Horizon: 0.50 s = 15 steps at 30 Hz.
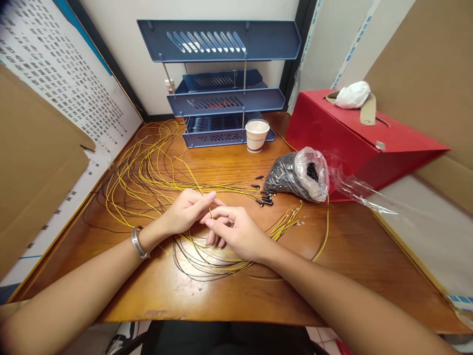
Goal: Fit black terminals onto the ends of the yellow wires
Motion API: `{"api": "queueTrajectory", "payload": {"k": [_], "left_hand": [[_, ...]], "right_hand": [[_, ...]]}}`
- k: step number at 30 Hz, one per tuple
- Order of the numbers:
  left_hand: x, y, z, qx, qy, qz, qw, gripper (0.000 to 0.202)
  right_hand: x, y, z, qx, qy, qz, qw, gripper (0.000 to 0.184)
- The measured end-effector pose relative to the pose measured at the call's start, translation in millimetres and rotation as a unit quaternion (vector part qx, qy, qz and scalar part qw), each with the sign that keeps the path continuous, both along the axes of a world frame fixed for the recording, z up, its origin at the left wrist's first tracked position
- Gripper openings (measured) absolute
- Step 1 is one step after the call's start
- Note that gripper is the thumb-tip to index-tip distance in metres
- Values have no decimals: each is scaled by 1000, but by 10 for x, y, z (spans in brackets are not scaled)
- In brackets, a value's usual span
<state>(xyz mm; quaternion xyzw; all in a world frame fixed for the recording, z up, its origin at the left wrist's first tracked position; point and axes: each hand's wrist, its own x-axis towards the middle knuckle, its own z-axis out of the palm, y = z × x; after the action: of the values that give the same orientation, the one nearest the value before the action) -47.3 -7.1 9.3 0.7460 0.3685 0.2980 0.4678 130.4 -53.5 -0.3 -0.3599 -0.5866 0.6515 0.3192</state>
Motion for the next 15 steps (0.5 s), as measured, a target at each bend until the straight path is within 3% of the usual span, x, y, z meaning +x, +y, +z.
{"api": "queueTrajectory", "payload": {"k": [4, 8, 11, 15], "left_hand": [[12, 92, -5, -32, -68, 148, 986, 62], [-3, 179, 29, -34, -111, 234, 965, 65], [-9, 165, 40, -21, -101, 220, 970, 73], [15, 38, 32, 11, -54, 79, 995, 73]], "right_hand": [[-2, -6, 5, -14, 11, 4, 1000, 34], [1, -10, 18, -21, 23, 10, 999, 34], [-5, -5, 19, -18, 25, 5, 1000, 34], [-17, 13, 11, -12, 17, -3, 1000, 37]]}}
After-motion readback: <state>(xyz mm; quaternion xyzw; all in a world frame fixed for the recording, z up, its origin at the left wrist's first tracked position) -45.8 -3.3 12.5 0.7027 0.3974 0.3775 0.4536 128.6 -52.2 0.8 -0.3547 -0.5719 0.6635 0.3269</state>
